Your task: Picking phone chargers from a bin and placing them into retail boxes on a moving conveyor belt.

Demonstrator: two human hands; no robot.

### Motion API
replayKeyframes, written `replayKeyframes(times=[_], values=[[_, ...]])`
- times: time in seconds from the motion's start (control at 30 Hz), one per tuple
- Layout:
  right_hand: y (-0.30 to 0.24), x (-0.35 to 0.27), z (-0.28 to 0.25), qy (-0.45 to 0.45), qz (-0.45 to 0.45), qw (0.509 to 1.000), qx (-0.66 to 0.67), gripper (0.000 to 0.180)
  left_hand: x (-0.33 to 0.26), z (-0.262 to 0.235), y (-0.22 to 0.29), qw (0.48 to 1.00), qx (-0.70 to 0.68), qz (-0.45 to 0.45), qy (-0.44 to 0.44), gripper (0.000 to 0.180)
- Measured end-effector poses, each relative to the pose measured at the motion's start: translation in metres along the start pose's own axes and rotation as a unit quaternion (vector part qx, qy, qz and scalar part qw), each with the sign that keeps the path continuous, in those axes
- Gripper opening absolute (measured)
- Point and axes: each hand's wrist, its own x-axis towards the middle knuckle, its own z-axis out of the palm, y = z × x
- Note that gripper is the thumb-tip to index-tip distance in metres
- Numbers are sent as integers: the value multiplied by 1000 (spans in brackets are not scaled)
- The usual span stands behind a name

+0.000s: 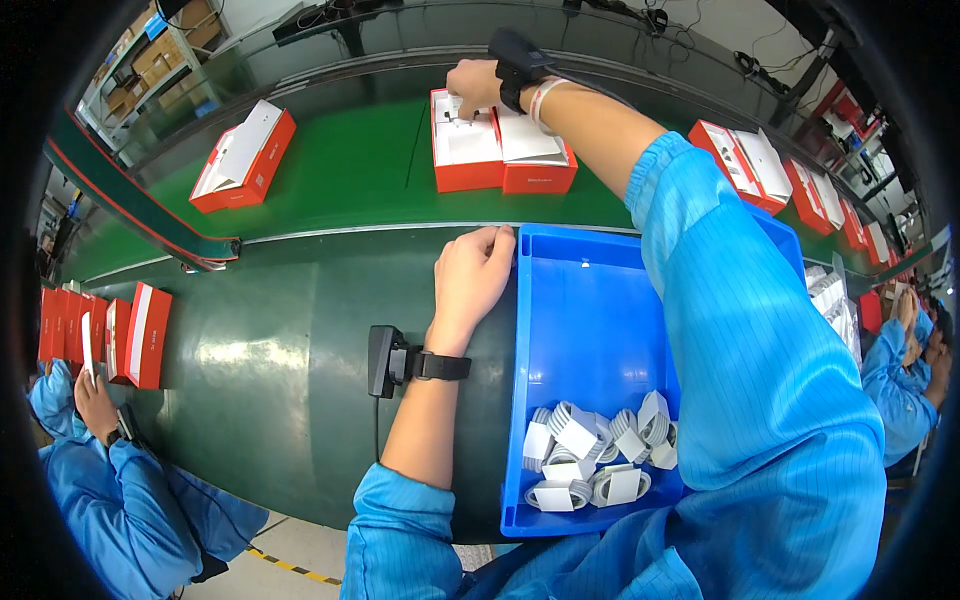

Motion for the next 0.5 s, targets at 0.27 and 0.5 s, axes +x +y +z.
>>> replayKeyframes(times=[0.27, 0.5], values=[[-33, -78, -32, 133, -62, 986, 78, 32, 3, 4, -16, 1000, -6, -12, 5, 35], [-87, -326, -50, -354, -220, 891, 179, 36, 11, 9, -11, 999, -31, 26, -1, 44]])
